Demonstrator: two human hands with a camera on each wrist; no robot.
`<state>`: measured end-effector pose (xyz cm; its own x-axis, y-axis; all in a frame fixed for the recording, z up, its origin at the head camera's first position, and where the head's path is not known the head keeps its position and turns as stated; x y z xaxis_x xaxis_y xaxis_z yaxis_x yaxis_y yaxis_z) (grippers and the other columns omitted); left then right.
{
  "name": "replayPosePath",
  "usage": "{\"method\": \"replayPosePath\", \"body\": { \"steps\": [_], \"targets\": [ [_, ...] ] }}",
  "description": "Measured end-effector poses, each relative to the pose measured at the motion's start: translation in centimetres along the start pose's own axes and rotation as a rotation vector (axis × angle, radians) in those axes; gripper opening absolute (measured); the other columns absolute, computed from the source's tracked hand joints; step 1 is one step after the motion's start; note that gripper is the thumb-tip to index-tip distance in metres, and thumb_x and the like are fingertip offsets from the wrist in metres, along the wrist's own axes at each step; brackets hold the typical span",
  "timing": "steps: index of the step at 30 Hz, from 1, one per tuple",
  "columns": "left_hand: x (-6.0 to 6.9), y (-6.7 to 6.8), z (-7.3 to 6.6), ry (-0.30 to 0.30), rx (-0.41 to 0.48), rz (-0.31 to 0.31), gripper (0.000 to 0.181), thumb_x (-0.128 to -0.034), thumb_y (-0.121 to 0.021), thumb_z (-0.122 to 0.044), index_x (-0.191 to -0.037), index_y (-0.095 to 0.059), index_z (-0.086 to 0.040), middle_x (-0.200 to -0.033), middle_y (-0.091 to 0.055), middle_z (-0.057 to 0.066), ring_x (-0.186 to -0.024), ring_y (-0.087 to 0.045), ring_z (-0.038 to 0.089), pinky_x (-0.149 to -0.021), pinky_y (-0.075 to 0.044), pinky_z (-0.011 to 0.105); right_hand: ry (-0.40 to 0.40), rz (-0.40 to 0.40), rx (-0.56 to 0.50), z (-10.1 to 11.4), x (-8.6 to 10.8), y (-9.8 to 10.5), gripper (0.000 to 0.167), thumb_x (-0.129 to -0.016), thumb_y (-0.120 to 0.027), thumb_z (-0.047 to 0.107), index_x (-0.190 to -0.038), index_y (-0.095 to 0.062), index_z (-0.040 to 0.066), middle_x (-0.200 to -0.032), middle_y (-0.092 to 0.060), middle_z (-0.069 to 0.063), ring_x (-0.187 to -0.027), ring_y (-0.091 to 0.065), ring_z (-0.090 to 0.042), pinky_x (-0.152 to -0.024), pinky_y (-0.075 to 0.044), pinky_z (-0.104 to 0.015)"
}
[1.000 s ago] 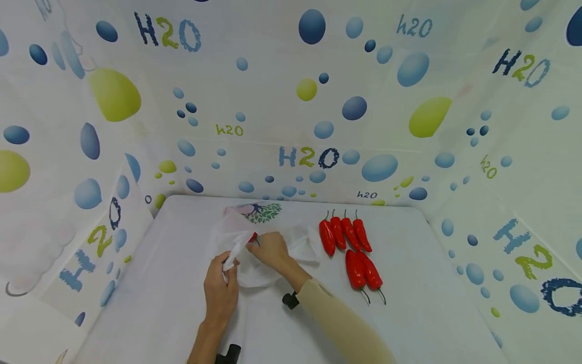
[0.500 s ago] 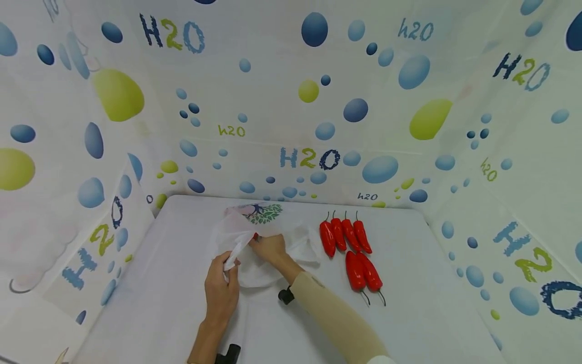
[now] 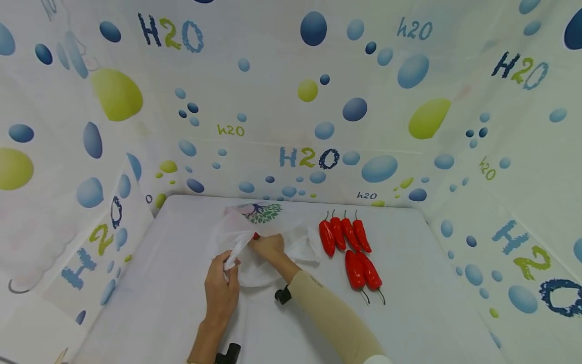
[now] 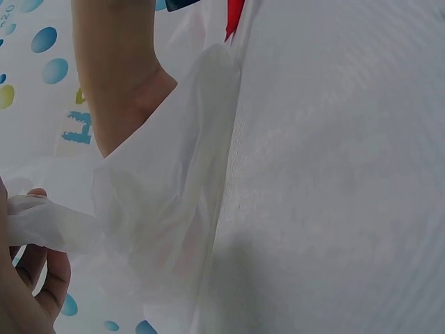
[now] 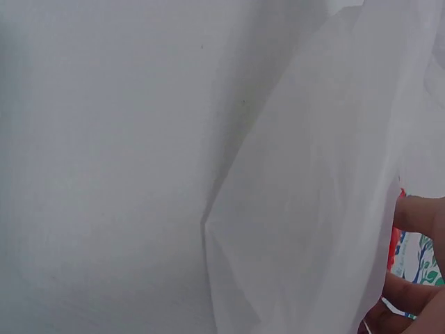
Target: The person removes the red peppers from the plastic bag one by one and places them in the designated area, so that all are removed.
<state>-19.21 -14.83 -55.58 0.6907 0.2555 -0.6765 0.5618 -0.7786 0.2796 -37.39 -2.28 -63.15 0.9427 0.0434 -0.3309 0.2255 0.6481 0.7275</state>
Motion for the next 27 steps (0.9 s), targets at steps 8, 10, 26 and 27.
{"method": "replayPosePath", "body": {
  "steps": [8, 10, 26, 27],
  "targets": [
    [0.1, -0.3, 0.1, 0.014, 0.012, 0.010, 0.024, -0.0986, -0.060, 0.007, -0.123, -0.062, 0.006, -0.100, -0.068, 0.011, -0.091, -0.061, 0.022, -0.088, -0.042, 0.017, 0.095, -0.073, -0.094, 4.3, 1.7, 6.2, 0.046, -0.080, -0.086, 0.037, -0.116, -0.071, 0.014, -0.107, -0.076, 0.003, -0.087, -0.069, -0.011, -0.073, -0.057, -0.028],
    [0.2, -0.4, 0.1, 0.017, 0.015, 0.014, 0.024, -0.0988, -0.060, 0.006, -0.123, -0.062, 0.006, -0.101, -0.068, 0.012, -0.092, -0.061, 0.022, -0.088, -0.042, 0.017, 0.031, -0.040, -0.136, 4.6, 1.9, 6.8, 0.039, -0.079, -0.086, 0.035, -0.108, -0.073, 0.012, -0.092, -0.076, 0.002, -0.075, -0.066, -0.009, -0.063, -0.055, -0.026],
    [0.1, 0.0, 0.6, 0.053, 0.010, 0.017, 0.027, -0.0980, -0.060, 0.007, -0.125, -0.061, 0.005, -0.102, -0.067, 0.012, -0.095, -0.063, 0.024, -0.093, -0.039, 0.012, -0.181, 0.061, -0.226, 5.3, 3.6, 9.4, 0.023, -0.077, -0.089, 0.028, -0.077, -0.076, 0.009, -0.069, -0.070, 0.004, -0.063, -0.062, -0.009, -0.054, -0.051, -0.025],
    [0.1, 0.0, 0.6, 0.052, 0.011, 0.019, 0.027, -0.0980, -0.060, 0.007, -0.125, -0.060, 0.005, -0.102, -0.066, 0.012, -0.095, -0.062, 0.024, -0.093, -0.039, 0.012, -0.182, 0.059, -0.229, 5.4, 3.7, 9.6, 0.023, -0.077, -0.089, 0.028, -0.078, -0.075, 0.009, -0.070, -0.070, 0.004, -0.064, -0.062, -0.009, -0.054, -0.051, -0.025]
  ]
}}
Point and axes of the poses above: each hand's wrist, its own x-axis away from the middle knuckle, its own y-axis out of the back of the hand, z = x × y, the point moved 3 cm from there along -x, towards the middle knuckle
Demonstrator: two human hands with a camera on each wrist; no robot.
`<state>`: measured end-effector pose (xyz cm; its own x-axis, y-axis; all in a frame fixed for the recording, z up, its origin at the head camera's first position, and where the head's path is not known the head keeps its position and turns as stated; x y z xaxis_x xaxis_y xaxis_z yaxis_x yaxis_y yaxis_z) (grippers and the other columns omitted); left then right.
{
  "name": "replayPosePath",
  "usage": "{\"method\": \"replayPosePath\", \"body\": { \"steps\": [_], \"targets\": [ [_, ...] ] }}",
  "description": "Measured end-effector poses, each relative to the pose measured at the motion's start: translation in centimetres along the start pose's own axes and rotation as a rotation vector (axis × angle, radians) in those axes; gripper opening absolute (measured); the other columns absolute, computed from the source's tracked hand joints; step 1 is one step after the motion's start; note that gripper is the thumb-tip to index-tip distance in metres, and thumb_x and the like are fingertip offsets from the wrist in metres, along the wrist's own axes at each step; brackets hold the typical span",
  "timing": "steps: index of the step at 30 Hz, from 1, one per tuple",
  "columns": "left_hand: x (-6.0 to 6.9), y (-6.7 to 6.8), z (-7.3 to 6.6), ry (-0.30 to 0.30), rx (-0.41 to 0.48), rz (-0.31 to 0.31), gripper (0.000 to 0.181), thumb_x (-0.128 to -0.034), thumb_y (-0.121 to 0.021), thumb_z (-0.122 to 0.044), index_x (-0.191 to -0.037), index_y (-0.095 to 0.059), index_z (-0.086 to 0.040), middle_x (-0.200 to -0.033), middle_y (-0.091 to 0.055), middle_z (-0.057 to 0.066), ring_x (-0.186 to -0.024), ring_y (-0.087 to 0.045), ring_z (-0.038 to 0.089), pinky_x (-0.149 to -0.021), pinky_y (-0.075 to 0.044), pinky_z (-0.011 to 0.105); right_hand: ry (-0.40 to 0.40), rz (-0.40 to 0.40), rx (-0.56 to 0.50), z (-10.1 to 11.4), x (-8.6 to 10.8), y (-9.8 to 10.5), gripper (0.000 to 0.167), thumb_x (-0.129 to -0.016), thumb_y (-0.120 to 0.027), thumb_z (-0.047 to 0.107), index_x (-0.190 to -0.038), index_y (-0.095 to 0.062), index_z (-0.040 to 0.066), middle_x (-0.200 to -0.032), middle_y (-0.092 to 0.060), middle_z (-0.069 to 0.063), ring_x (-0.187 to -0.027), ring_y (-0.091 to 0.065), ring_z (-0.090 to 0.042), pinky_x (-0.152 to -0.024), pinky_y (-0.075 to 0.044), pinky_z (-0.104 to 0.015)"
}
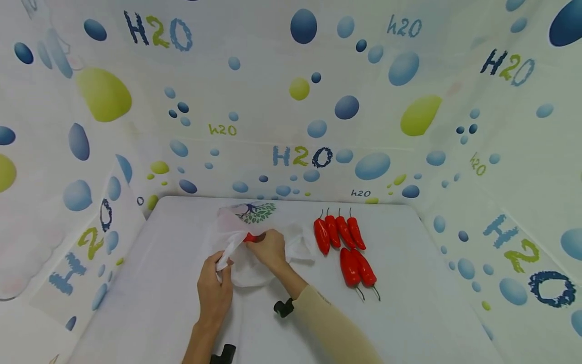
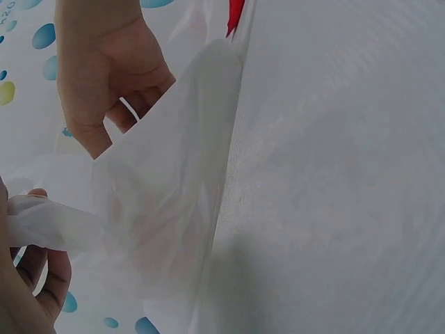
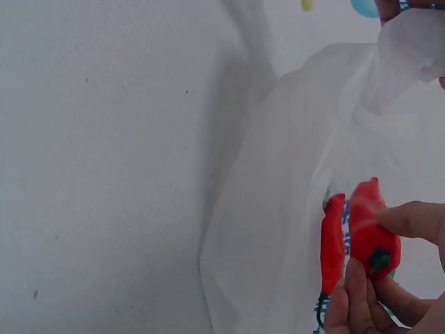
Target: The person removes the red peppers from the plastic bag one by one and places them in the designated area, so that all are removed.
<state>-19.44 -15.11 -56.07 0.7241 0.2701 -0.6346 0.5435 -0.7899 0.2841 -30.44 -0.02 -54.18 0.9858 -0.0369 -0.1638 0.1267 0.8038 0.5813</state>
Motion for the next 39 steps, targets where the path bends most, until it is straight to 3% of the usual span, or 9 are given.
{"method": "replayPosePath", "body": {
  "steps": [11, 29, 39],
  "targets": [
    [0.1, -0.1, -0.1, 0.001, -0.003, 0.006, 0.029, -0.0972, -0.060, 0.009, -0.126, -0.060, 0.004, -0.102, -0.066, 0.012, -0.095, -0.062, 0.024, -0.094, -0.039, 0.010, -0.013, -0.025, -0.055, 0.4, 1.5, 1.3, 0.031, -0.079, -0.090, 0.032, -0.092, -0.074, 0.009, -0.085, -0.074, 0.002, -0.073, -0.065, -0.009, -0.059, -0.054, -0.025],
    [0.1, -0.1, -0.4, 0.027, -0.016, 0.032, 0.030, -0.0980, -0.064, 0.006, -0.128, -0.060, 0.002, -0.105, -0.067, 0.012, -0.098, -0.062, 0.023, -0.096, -0.037, 0.008, -0.043, -0.085, -0.237, -0.5, 3.3, 3.1, 0.031, -0.082, -0.090, 0.027, -0.103, -0.076, 0.009, -0.089, -0.075, 0.001, -0.079, -0.070, -0.010, -0.068, -0.058, -0.026],
    [0.0, -0.2, -0.3, 0.001, -0.015, 0.017, 0.028, -0.0978, -0.062, 0.007, -0.125, -0.060, 0.003, -0.102, -0.066, 0.011, -0.095, -0.061, 0.023, -0.093, -0.038, 0.011, -0.059, -0.116, -0.279, -1.0, 4.6, 4.5, 0.037, -0.084, -0.089, 0.032, -0.111, -0.075, 0.011, -0.095, -0.074, 0.003, -0.084, -0.068, -0.011, -0.070, -0.060, -0.028]
  ]
}}
Point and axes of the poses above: each hand's wrist, its own x-axis away from the middle knuckle, its own y-axis out of the back of the hand, z = x × y, the point moved 3 cm from there along -x, towards the middle knuckle
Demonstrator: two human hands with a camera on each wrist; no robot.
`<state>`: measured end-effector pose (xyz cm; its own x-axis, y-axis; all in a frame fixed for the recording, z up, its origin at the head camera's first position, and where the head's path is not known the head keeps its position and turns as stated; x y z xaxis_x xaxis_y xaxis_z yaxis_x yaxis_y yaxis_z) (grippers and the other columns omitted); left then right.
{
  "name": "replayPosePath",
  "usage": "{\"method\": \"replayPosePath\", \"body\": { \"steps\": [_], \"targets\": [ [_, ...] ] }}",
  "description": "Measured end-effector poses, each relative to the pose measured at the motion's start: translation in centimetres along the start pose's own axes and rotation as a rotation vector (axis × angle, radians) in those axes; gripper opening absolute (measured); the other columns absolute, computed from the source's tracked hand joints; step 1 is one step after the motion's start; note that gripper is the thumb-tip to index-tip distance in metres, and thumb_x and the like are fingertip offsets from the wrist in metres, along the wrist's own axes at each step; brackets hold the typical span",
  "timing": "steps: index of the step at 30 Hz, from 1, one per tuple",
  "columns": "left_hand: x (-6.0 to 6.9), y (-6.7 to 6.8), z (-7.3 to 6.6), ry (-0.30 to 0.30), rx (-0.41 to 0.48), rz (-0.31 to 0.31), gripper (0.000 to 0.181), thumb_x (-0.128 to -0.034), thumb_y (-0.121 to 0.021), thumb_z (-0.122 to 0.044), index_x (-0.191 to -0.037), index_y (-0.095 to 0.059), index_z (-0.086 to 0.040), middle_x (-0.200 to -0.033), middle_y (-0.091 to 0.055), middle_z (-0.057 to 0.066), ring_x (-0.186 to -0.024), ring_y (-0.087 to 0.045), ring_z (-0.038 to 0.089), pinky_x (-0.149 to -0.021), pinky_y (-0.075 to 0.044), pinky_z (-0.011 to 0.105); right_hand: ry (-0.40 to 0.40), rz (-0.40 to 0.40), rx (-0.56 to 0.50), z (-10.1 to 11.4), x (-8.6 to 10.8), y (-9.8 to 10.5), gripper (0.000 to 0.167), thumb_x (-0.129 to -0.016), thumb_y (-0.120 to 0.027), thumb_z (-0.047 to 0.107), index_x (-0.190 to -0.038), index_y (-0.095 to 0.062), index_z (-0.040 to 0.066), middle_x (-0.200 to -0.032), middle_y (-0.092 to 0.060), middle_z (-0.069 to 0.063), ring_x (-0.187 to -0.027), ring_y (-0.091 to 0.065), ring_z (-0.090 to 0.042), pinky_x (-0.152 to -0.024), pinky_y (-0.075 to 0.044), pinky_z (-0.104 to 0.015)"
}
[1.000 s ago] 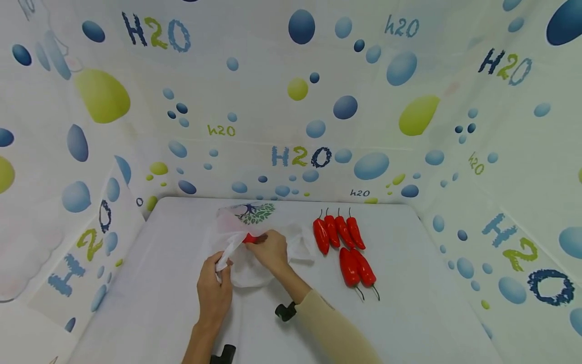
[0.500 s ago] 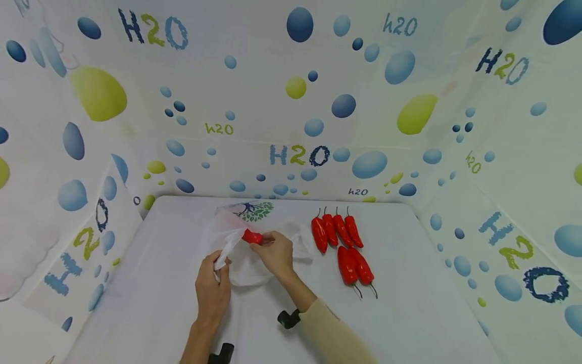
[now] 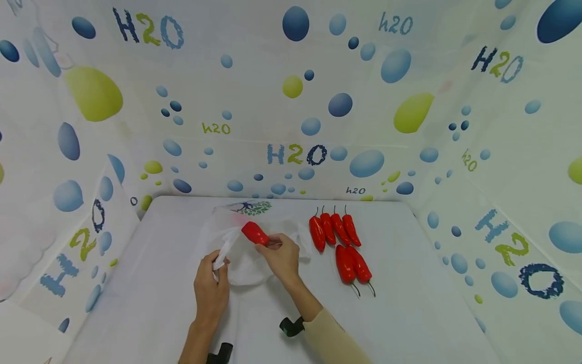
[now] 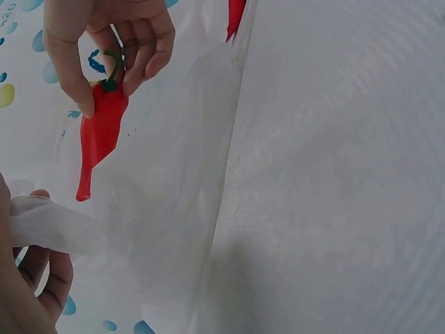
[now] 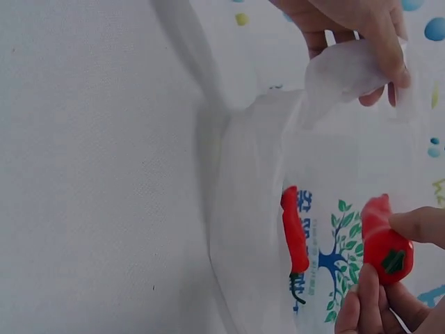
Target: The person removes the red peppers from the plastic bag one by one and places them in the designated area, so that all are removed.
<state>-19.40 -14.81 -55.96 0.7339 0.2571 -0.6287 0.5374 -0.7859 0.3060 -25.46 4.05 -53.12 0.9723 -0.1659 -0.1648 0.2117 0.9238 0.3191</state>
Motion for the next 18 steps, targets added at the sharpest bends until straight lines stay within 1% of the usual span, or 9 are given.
{"method": "replayPosePath", "body": {
  "steps": [2, 7, 11, 13, 18],
  "targets": [
    [0.0, 0.0, 0.1, -0.001, 0.000, -0.002, 0.028, -0.0976, -0.062, 0.008, -0.125, -0.060, 0.004, -0.102, -0.066, 0.011, -0.095, -0.061, 0.023, -0.092, -0.039, 0.011, 0.006, -0.006, -0.008, -0.3, 0.1, 0.2, 0.037, -0.084, -0.089, 0.032, -0.111, -0.075, 0.011, -0.094, -0.074, 0.003, -0.083, -0.068, -0.011, -0.070, -0.059, -0.028],
    [0.1, 0.0, 0.0, 0.007, 0.008, 0.000, 0.028, -0.0973, -0.061, 0.008, -0.125, -0.060, 0.003, -0.103, -0.066, 0.011, -0.097, -0.060, 0.022, -0.093, -0.038, 0.012, 0.007, -0.018, -0.045, -0.4, 0.7, 0.8, 0.035, -0.084, -0.089, 0.031, -0.109, -0.076, 0.011, -0.092, -0.074, 0.002, -0.082, -0.069, -0.014, -0.069, -0.059, -0.029],
    [0.0, 0.1, -0.2, -0.018, 0.017, -0.021, 0.030, -0.0954, -0.062, 0.011, -0.124, -0.061, 0.004, -0.101, -0.067, 0.010, -0.095, -0.061, 0.023, -0.091, -0.039, 0.014, 0.004, -0.022, -0.055, -0.6, 1.0, 1.3, 0.035, -0.084, -0.089, 0.032, -0.109, -0.076, 0.011, -0.091, -0.074, 0.001, -0.082, -0.068, -0.014, -0.068, -0.058, -0.028],
    [0.0, 0.1, -0.4, -0.042, 0.021, -0.038, 0.031, -0.0939, -0.063, 0.012, -0.123, -0.062, 0.004, -0.100, -0.067, 0.009, -0.093, -0.061, 0.025, -0.089, -0.040, 0.015, 0.007, -0.027, -0.062, -0.6, 1.2, 1.6, 0.035, -0.084, -0.089, 0.031, -0.108, -0.076, 0.010, -0.091, -0.074, 0.000, -0.082, -0.068, -0.014, -0.068, -0.058, -0.027],
    [-0.1, 0.2, -0.5, -0.052, 0.020, -0.045, 0.029, -0.0946, -0.063, 0.011, -0.123, -0.062, 0.003, -0.100, -0.067, 0.009, -0.092, -0.062, 0.024, -0.088, -0.040, 0.017, -0.013, -0.049, -0.064, -0.4, 1.7, 2.8, 0.034, -0.084, -0.089, 0.029, -0.108, -0.075, 0.008, -0.091, -0.075, -0.002, -0.082, -0.068, -0.016, -0.067, -0.058, -0.027]
  ]
}}
Point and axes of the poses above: each hand's wrist, its own x-axis away from the middle knuckle, its own y-axis out of the back of the hand, z = x × y, the point moved 3 cm from there along -x, towards the middle knuckle
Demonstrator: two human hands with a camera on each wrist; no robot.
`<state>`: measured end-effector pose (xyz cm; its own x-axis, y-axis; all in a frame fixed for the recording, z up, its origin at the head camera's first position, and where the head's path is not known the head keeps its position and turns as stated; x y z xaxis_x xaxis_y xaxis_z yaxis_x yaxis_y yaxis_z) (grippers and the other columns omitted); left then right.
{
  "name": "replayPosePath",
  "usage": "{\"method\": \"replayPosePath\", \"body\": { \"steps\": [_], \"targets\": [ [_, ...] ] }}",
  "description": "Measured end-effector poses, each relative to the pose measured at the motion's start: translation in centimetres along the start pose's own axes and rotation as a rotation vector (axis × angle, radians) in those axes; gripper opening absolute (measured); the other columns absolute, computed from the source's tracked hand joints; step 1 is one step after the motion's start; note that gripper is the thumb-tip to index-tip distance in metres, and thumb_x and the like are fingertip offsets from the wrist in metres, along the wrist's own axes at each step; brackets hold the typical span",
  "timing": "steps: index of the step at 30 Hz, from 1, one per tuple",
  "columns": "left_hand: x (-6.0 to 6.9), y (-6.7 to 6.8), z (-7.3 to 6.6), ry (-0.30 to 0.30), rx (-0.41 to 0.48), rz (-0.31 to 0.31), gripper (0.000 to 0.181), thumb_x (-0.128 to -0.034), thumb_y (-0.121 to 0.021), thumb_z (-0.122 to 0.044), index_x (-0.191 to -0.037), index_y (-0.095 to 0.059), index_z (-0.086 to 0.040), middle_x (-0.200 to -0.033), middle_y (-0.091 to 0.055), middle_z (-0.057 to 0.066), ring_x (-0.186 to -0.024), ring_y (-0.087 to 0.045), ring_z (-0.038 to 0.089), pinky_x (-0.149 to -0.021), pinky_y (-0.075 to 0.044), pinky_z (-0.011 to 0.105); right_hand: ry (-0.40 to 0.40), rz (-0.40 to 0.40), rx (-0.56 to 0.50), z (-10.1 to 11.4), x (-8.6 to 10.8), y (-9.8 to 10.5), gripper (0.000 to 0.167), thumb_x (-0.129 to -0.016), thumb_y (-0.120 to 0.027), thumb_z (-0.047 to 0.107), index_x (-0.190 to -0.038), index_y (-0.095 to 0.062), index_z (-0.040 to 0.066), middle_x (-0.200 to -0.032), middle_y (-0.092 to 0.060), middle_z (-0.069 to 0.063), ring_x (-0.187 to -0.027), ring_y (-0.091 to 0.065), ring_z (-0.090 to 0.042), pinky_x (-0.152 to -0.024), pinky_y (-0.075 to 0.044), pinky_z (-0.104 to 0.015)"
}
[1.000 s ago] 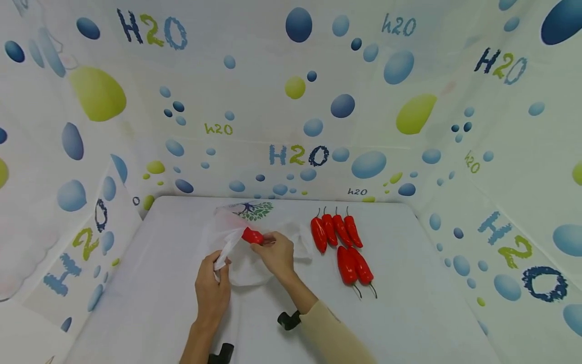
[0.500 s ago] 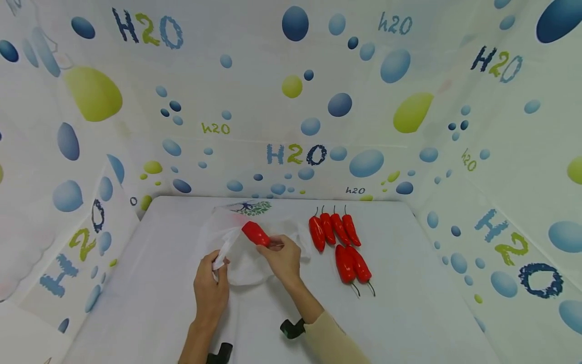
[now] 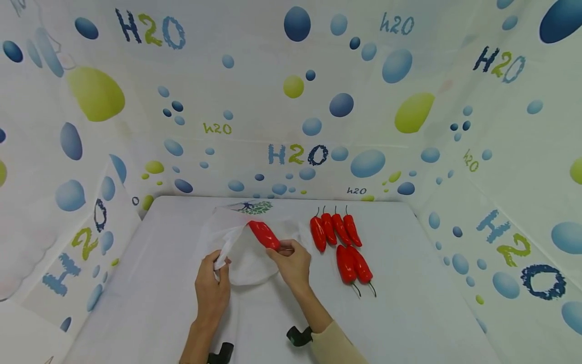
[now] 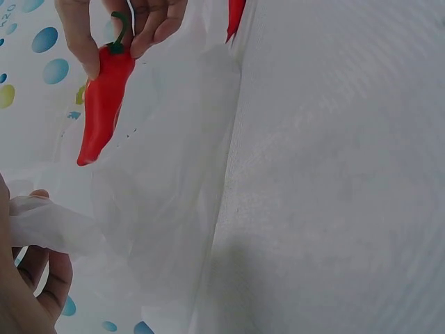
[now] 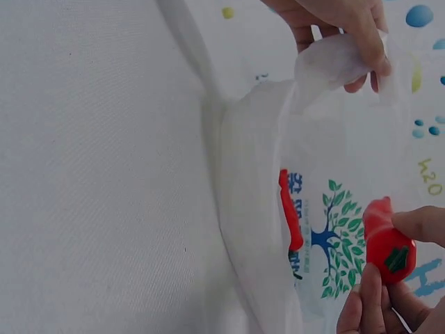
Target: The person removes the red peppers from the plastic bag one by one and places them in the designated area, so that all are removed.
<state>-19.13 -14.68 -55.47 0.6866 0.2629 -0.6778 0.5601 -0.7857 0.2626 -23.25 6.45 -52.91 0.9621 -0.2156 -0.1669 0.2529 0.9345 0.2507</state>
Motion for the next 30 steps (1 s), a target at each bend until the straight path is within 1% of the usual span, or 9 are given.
{"method": "replayPosePath", "body": {
  "steps": [3, 10, 14, 22, 26, 30],
  "targets": [
    [0.0, 0.0, 0.0, 0.004, -0.005, 0.003, 0.029, -0.0951, -0.063, 0.012, -0.123, -0.062, 0.003, -0.100, -0.067, 0.009, -0.093, -0.061, 0.021, -0.088, -0.040, 0.017, -0.020, -0.013, 0.012, -0.3, 0.2, 0.5, 0.034, -0.084, -0.089, 0.030, -0.107, -0.076, 0.009, -0.091, -0.074, -0.001, -0.082, -0.067, -0.015, -0.066, -0.057, -0.026],
    [0.1, -0.1, 0.1, 0.010, -0.004, 0.005, 0.029, -0.0953, -0.062, 0.012, -0.123, -0.062, 0.003, -0.100, -0.068, 0.009, -0.093, -0.061, 0.022, -0.089, -0.040, 0.018, -0.040, -0.038, -0.006, -1.2, 0.6, 1.5, 0.036, -0.082, -0.090, 0.033, -0.108, -0.076, 0.012, -0.090, -0.073, 0.000, -0.081, -0.067, -0.019, -0.065, -0.059, -0.029],
    [0.0, -0.1, 0.1, 0.013, 0.002, 0.011, 0.029, -0.0958, -0.062, 0.011, -0.123, -0.062, 0.004, -0.100, -0.068, 0.010, -0.094, -0.061, 0.022, -0.090, -0.040, 0.017, -0.052, -0.055, -0.008, -1.6, 0.8, 2.2, 0.036, -0.082, -0.090, 0.034, -0.107, -0.076, 0.014, -0.089, -0.073, 0.001, -0.080, -0.068, -0.019, -0.064, -0.059, -0.029],
    [0.1, -0.1, 0.0, 0.023, 0.011, 0.024, 0.029, -0.0958, -0.061, 0.012, -0.124, -0.061, 0.004, -0.102, -0.067, 0.010, -0.096, -0.061, 0.021, -0.090, -0.039, 0.015, -0.070, -0.122, -0.014, -2.6, 1.6, 3.9, 0.036, -0.081, -0.092, 0.032, -0.105, -0.076, 0.010, -0.085, -0.072, -0.002, -0.073, -0.067, -0.018, -0.059, -0.058, -0.029],
    [0.1, -0.1, -0.1, 0.010, 0.009, 0.018, 0.028, -0.0964, -0.061, 0.011, -0.123, -0.062, 0.004, -0.101, -0.068, 0.010, -0.095, -0.061, 0.022, -0.090, -0.039, 0.015, -0.089, -0.166, -0.020, -3.2, 2.0, 4.9, 0.037, -0.080, -0.092, 0.032, -0.104, -0.076, 0.009, -0.085, -0.073, -0.003, -0.074, -0.068, -0.018, -0.059, -0.057, -0.029],
    [0.1, -0.1, -0.1, 0.007, 0.013, 0.017, 0.026, -0.0971, -0.061, 0.010, -0.123, -0.062, 0.004, -0.101, -0.068, 0.011, -0.094, -0.062, 0.023, -0.091, -0.039, 0.014, -0.102, -0.198, -0.016, -3.9, 2.4, 5.7, 0.037, -0.079, -0.093, 0.032, -0.104, -0.076, 0.010, -0.087, -0.073, -0.002, -0.078, -0.068, -0.019, -0.061, -0.057, -0.028]
  ]
}}
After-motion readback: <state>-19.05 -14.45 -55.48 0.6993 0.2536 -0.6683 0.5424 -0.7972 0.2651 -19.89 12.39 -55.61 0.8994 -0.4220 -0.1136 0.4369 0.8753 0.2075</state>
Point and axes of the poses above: each hand's wrist, its own x-axis away from the middle knuckle, its own y-axis out of the back of the hand, z = x × y, the point moved 3 cm from there along -x, towards the middle knuckle
